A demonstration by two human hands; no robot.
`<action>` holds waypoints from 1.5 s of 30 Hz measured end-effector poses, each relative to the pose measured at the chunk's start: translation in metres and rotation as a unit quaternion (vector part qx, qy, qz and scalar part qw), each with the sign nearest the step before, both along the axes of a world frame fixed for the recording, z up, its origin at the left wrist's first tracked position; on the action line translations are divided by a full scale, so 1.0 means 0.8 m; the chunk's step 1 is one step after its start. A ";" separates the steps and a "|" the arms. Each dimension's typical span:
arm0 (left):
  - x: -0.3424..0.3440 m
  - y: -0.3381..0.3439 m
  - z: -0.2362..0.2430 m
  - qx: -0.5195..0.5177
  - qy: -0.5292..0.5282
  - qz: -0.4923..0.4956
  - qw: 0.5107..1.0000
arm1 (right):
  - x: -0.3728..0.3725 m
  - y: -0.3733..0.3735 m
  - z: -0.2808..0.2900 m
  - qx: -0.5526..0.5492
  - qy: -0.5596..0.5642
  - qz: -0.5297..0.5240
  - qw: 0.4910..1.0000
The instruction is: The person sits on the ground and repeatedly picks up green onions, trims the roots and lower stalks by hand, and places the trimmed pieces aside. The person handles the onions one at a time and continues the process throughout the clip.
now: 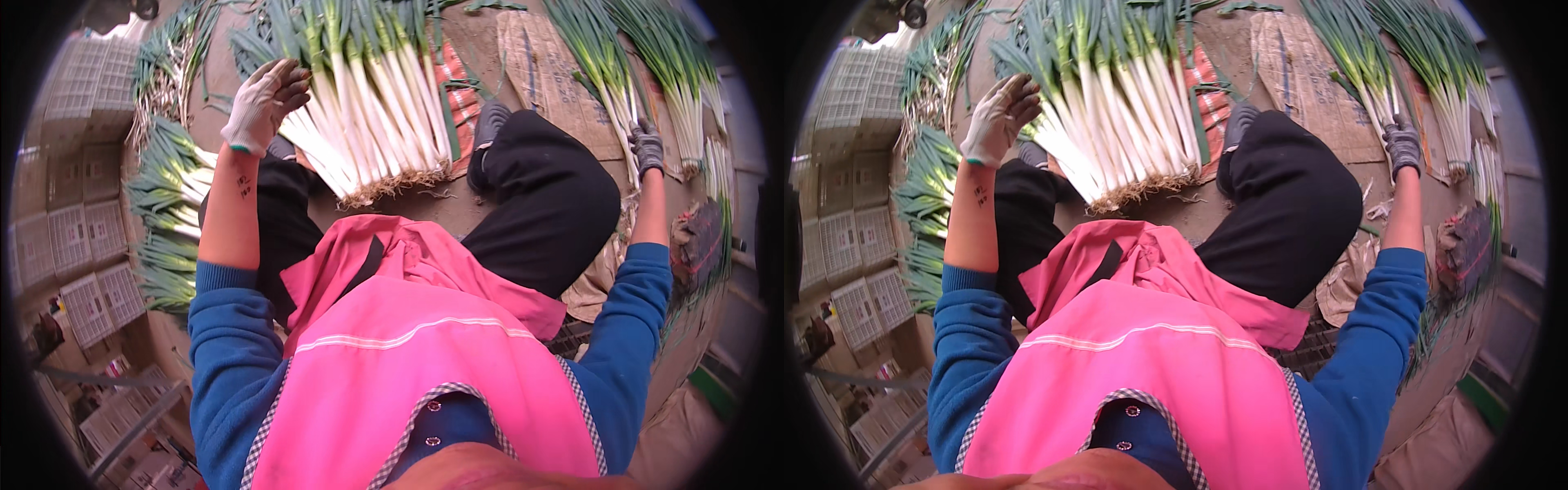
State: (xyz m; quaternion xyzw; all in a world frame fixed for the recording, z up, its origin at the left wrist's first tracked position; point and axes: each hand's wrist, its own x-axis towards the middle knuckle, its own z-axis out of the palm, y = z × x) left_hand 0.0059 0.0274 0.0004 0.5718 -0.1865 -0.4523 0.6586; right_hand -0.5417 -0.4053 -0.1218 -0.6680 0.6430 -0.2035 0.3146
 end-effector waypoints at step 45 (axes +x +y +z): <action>-0.106 -0.066 -0.006 -0.124 0.331 0.015 0.936 | 0.288 0.476 0.258 0.313 -0.245 0.341 0.852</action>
